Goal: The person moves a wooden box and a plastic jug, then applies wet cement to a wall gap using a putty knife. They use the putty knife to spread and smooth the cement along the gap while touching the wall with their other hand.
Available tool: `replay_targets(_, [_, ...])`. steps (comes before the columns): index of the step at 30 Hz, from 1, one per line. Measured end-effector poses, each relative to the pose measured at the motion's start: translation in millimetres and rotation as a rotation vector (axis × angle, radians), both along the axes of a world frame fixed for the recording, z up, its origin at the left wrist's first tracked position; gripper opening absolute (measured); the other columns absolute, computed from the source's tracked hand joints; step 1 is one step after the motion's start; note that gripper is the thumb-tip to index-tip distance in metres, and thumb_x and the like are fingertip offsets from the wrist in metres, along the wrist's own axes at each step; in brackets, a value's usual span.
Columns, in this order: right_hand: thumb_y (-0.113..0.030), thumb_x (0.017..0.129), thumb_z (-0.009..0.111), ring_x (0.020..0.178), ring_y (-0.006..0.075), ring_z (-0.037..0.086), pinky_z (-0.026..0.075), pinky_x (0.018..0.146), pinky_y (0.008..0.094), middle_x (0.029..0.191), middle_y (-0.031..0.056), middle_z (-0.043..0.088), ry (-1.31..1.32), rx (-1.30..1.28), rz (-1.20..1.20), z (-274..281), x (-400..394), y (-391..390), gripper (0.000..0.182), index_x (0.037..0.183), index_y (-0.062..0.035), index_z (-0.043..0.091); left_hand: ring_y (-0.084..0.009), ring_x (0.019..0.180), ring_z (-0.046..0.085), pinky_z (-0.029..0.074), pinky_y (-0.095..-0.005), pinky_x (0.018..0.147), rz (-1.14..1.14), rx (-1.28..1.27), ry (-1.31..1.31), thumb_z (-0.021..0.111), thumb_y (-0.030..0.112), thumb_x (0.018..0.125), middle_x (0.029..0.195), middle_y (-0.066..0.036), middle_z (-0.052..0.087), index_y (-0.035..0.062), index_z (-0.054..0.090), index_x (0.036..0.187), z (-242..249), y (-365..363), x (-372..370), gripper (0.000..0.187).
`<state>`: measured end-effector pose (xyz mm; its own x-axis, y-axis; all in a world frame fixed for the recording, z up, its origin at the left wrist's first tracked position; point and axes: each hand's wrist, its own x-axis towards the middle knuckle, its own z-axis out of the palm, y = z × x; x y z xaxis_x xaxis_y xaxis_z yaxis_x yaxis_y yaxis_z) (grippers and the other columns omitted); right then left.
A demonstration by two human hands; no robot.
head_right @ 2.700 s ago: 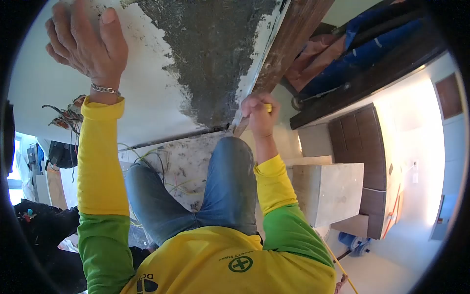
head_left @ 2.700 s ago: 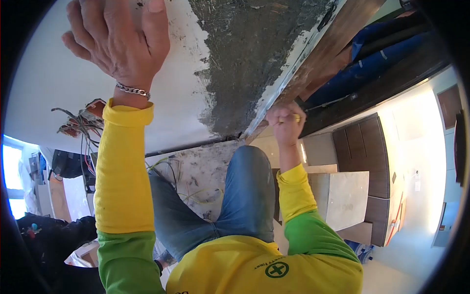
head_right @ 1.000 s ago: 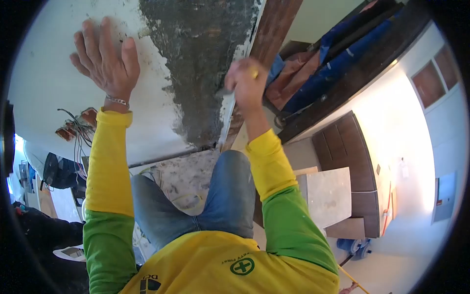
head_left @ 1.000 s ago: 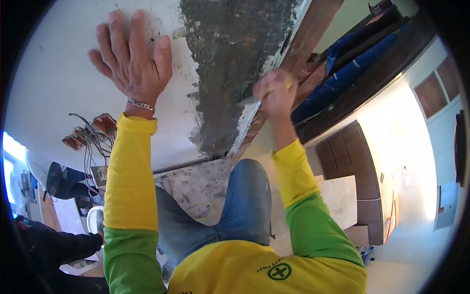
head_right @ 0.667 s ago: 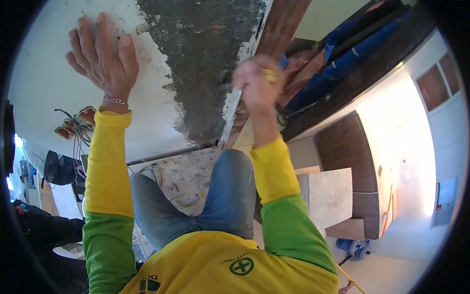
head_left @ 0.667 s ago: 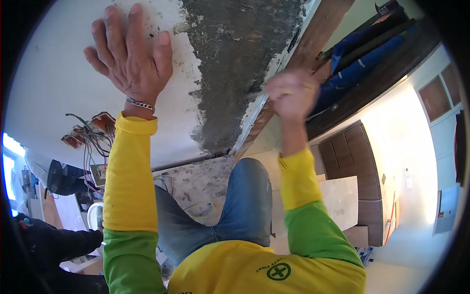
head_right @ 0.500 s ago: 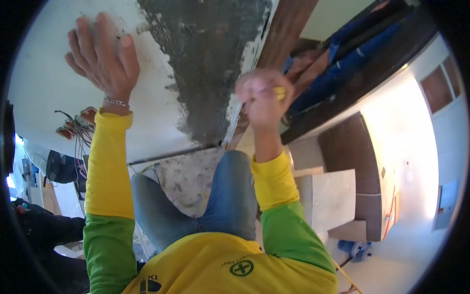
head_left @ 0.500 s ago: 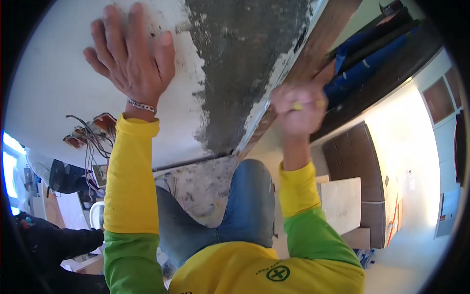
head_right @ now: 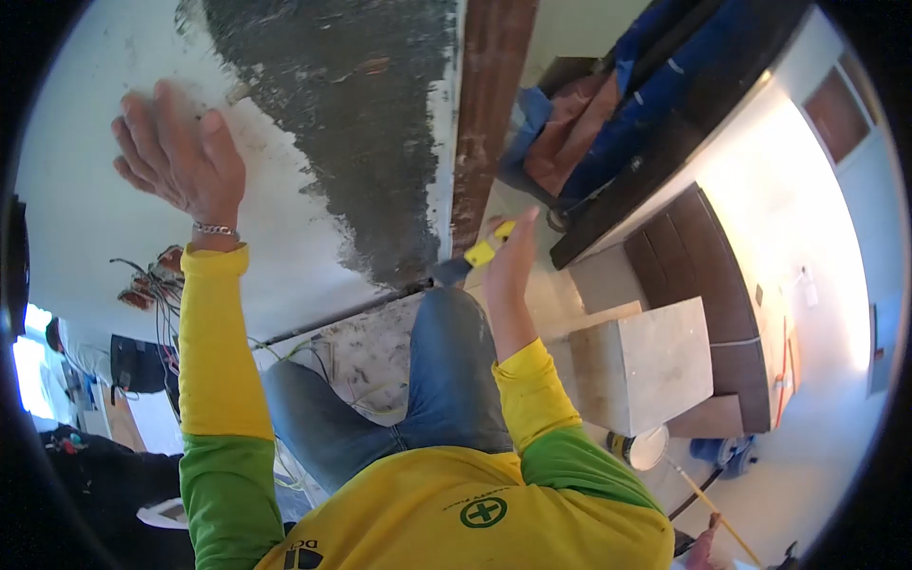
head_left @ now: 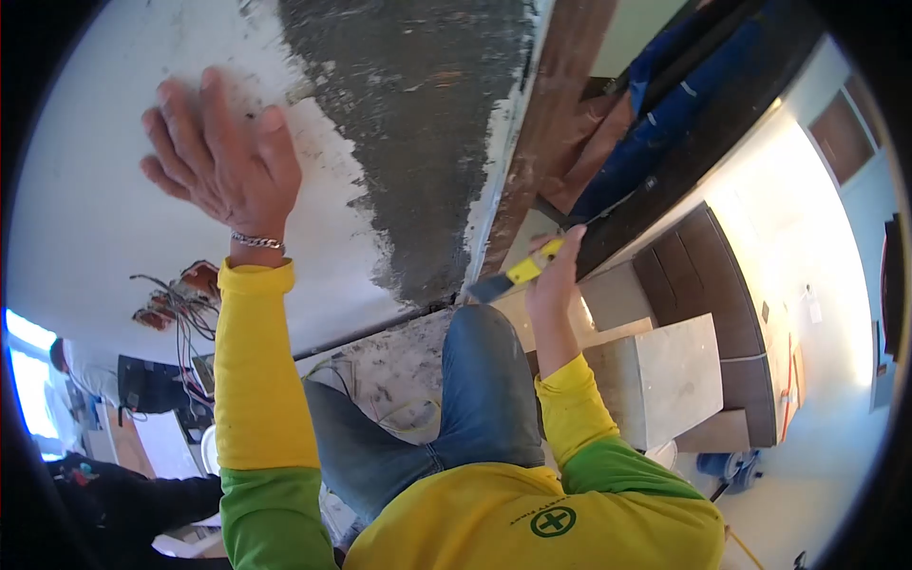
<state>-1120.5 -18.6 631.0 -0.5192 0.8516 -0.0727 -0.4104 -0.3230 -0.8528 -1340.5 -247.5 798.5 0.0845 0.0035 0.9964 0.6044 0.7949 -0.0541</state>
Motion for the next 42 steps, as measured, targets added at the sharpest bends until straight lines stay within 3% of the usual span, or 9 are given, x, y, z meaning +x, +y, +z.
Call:
replay_targets(5, [-0.065, 0.099, 0.043, 0.074, 0.0127, 0.058, 0.048, 0.063, 0.0302, 0.074, 0.0023, 0.054, -0.445, -0.141, -0.018, -43.6, 31.2, 10.0, 0.059, 0.092, -0.0088, 0.059, -0.0352, 0.147, 0.025, 0.005, -0.0564, 0.116, 0.028, -0.027, -0.016, 0.042, 0.055, 0.1, 0.155, -0.013, 0.04, 0.0158, 0.053, 0.143, 2.4, 1.5, 5.1, 0.059])
replay_targets(8, [-0.056, 0.099, 0.054, 0.077, 0.0143, 0.062, 0.051, 0.059, 0.0273, 0.076, 0.0027, 0.056, -0.244, -0.282, -0.062, -59.6, 46.1, 15.4, 0.048, 0.098, -0.008, 0.058, -0.0361, 0.147, 0.022, 0.004, -0.056, 0.116, 0.006, -0.045, -0.033, 0.044, 0.054, 0.099, 0.156, -0.014, 0.038, 0.0149, 0.052, 0.143, 2.1, 1.5, 7.3, 0.059])
replay_targets(10, [-0.039, 0.099, 0.061, 0.079, 0.0204, 0.066, 0.061, 0.069, 0.035, 0.093, 0.0073, 0.062, -0.066, -0.312, 0.188, -80.9, 58.7, 18.9, 0.032, 0.102, -0.007, 0.058, -0.0352, 0.147, 0.022, 0.004, -0.0564, 0.116, 0.02, -0.032, -0.054, 0.043, 0.056, 0.099, 0.157, -0.013, 0.037, 0.0159, 0.052, 0.143, 2.6, 1.2, 7.8, 0.06])
replay_targets(16, [-0.013, 0.092, 0.07, 0.095, 0.0267, 0.069, 0.064, 0.083, 0.0383, 0.099, 0.0111, 0.065, 0.17, -0.63, 0.228, -125.2, 84.9, -10.2, 0.017, 0.098, -0.0047, 0.057, -0.0331, 0.148, 0.021, 0.005, -0.0564, 0.117, 0.033, -0.048, -0.045, 0.043, 0.057, 0.099, 0.158, -0.01, 0.035, 0.0171, 0.051, 0.145, 1.0, 0.5, 5.2, 0.061])
replay_targets(22, [-0.011, 0.094, 0.067, 0.099, 0.0286, 0.07, 0.062, 0.088, 0.0397, 0.101, 0.0131, 0.066, 0.389, -0.529, 0.519, -139.9, 49.6, -36.4, 0.012, 0.097, -0.0078, 0.057, -0.0326, 0.149, 0.02, 0.006, -0.0555, 0.117, 0.061, -0.055, -0.067, 0.041, 0.06, 0.099, 0.158, -0.01, 0.034, 0.0171, 0.051, 0.144, 1.7, 0.8, 7.4, 0.063])
replay_targets(29, [-0.008, 0.093, 0.065, 0.076, 0.0213, 0.069, 0.058, 0.063, 0.0354, 0.101, 0.0096, 0.066, 0.277, -0.453, 0.648, -128.2, 29.1, -50.0, 0.028, 0.119, -0.0065, 0.055, -0.0314, 0.151, 0.014, 0.003, -0.0552, 0.118, 0.108, -0.07, -0.101, 0.032, 0.07, 0.097, 0.16, -0.012, 0.028, 0.0166, 0.044, 0.148, 0.6, 1.8, 5.5, 0.074])
replay_targets(35, [-0.024, 0.096, 0.067, 0.06, 0.0124, 0.058, 0.043, 0.049, 0.0248, 0.08, 0.0051, 0.062, 0.066, -0.328, 0.54, -128.1, 4.7, -50.6, 0.023, 0.106, -0.0044, 0.061, -0.0324, 0.151, 0.018, 0.006, -0.0559, 0.118, 0.103, -0.063, -0.067, 0.04, 0.061, 0.098, 0.16, -0.01, 0.03, 0.0172, 0.049, 0.145, 0.0, 1.8, 4.7, 0.065])
replay_targets(39, [-0.028, 0.094, 0.069, 0.062, 0.0111, 0.058, 0.043, 0.049, 0.0229, 0.081, 0.0026, 0.059, -0.019, -0.157, 0.659, -173.9, 5.6, -39.6, 0.024, 0.1, -0.004, 0.066, -0.0325, 0.151, 0.016, 0.007, -0.0574, 0.118, 0.118, -0.061, -0.063, 0.041, 0.061, 0.098, 0.161, -0.01, 0.028, 0.0169, 0.047, 0.146, 0.4, 3.1, 3.0, 0.066])
replay_targets(42, [-0.031, 0.095, 0.069, 0.057, 0.01, 0.056, 0.041, 0.045, 0.0222, 0.073, 0.0015, 0.058, -0.018, -0.205, 0.554, -142.1, -3.1, -42.5, 0.029, 0.099, -0.0017, 0.067, -0.0322, 0.151, 0.016, 0.007, -0.0577, 0.118, 0.125, -0.068, -0.05, 0.04, 0.061, 0.098, 0.161, -0.01, 0.028, 0.0166, 0.047, 0.146, -0.6, 2.3, 2.0, 0.066])
